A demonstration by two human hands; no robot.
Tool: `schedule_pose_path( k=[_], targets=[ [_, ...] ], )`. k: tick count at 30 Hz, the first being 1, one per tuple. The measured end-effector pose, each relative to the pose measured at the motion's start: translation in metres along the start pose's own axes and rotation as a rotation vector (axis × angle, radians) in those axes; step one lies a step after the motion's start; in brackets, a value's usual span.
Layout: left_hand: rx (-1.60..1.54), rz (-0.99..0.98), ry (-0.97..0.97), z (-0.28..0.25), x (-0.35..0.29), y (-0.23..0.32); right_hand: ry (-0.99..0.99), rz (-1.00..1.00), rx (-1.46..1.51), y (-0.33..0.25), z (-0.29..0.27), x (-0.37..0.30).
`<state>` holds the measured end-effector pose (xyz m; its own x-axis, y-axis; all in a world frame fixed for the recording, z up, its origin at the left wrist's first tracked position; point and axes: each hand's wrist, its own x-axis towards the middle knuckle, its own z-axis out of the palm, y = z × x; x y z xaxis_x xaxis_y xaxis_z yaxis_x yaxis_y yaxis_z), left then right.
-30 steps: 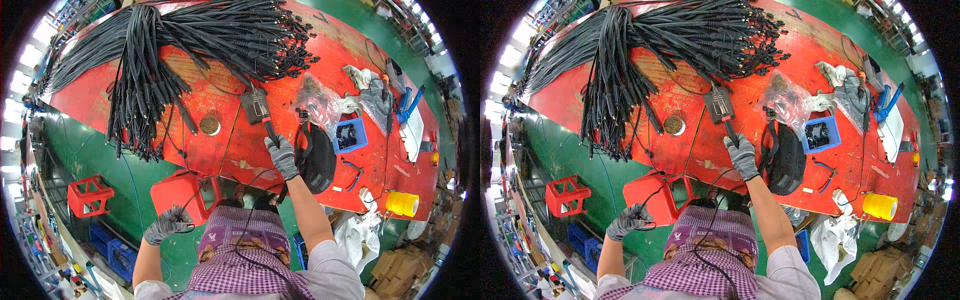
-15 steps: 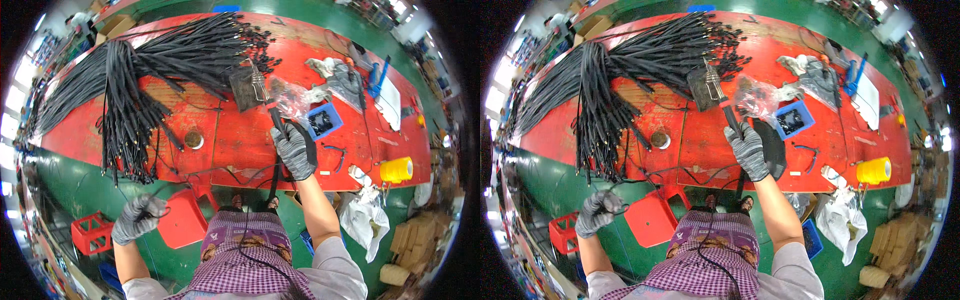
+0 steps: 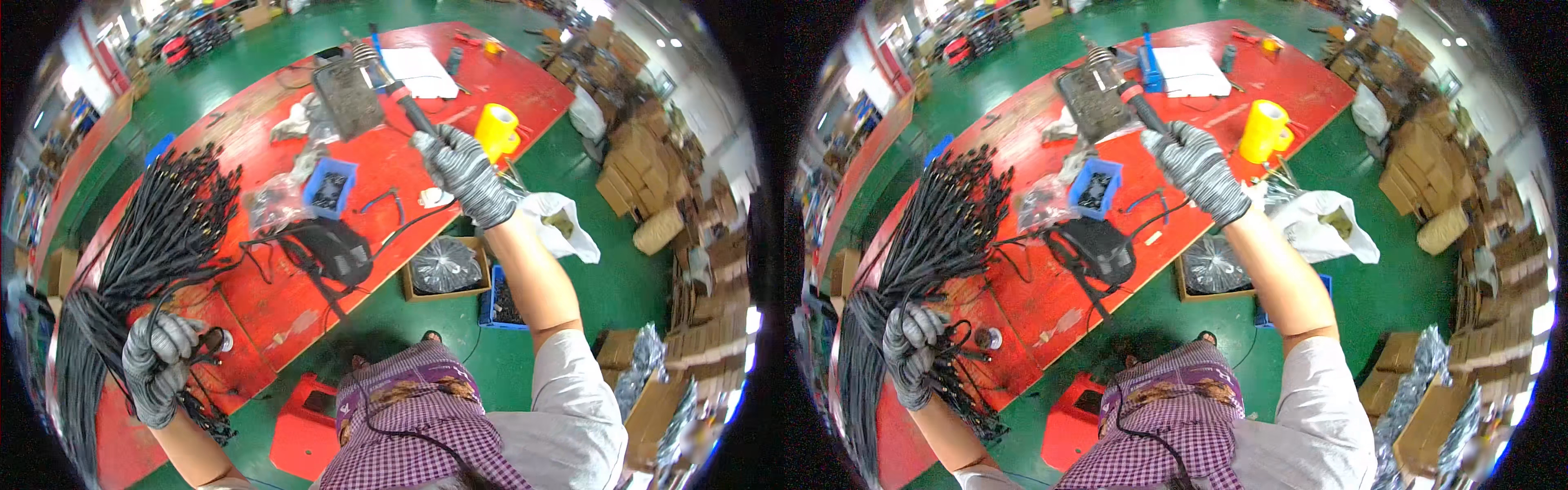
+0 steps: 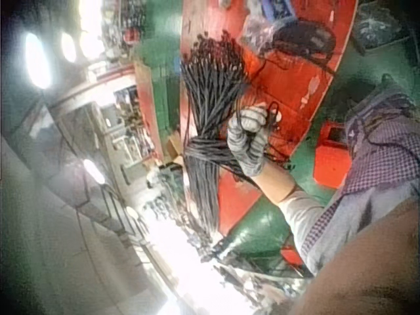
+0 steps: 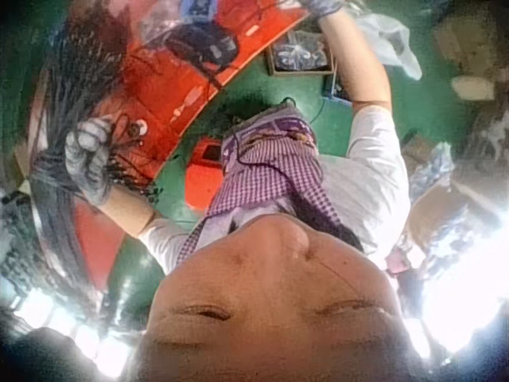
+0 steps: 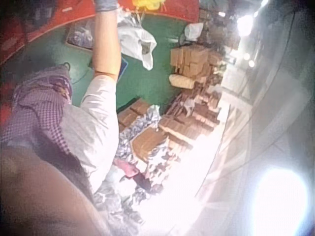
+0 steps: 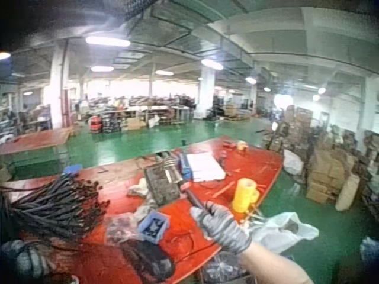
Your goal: Assembling, inspecting, and organizing black electronic cables with connectors at a factory workbench.
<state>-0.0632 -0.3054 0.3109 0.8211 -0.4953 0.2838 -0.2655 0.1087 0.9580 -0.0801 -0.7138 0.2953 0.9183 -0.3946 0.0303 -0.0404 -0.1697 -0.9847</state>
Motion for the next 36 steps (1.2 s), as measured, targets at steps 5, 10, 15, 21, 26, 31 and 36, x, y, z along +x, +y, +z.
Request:
schedule_pose_path(
  k=[5,10,15,21,26,31,36],
  targets=[
    [-0.212,0.031,-0.217,0.111,0.039,0.009,0.194,0.022,-0.054,0.011,-0.137,-0.026],
    [-0.267,-0.279,-0.449,0.22,0.075,0.0,0.38,0.121,-0.185,0.033,-0.272,-0.066],
    [-0.276,-0.488,-0.577,0.331,0.108,-0.015,0.446,0.195,-0.314,0.073,-0.394,-0.102],
    [-0.227,-0.505,-0.711,0.433,0.156,-0.042,0.612,0.301,-0.301,0.131,-0.499,-0.133],
    [-0.142,-0.497,-0.744,0.495,0.202,-0.048,0.759,0.363,-0.267,0.161,-0.548,-0.135],
    [-0.086,-0.374,-0.941,0.531,0.252,-0.057,0.816,0.291,-0.362,0.174,-0.576,-0.123],
    [-0.146,-0.407,-1.124,0.567,0.283,-0.098,0.848,0.325,-0.353,0.205,-0.585,-0.083]
  ],
)
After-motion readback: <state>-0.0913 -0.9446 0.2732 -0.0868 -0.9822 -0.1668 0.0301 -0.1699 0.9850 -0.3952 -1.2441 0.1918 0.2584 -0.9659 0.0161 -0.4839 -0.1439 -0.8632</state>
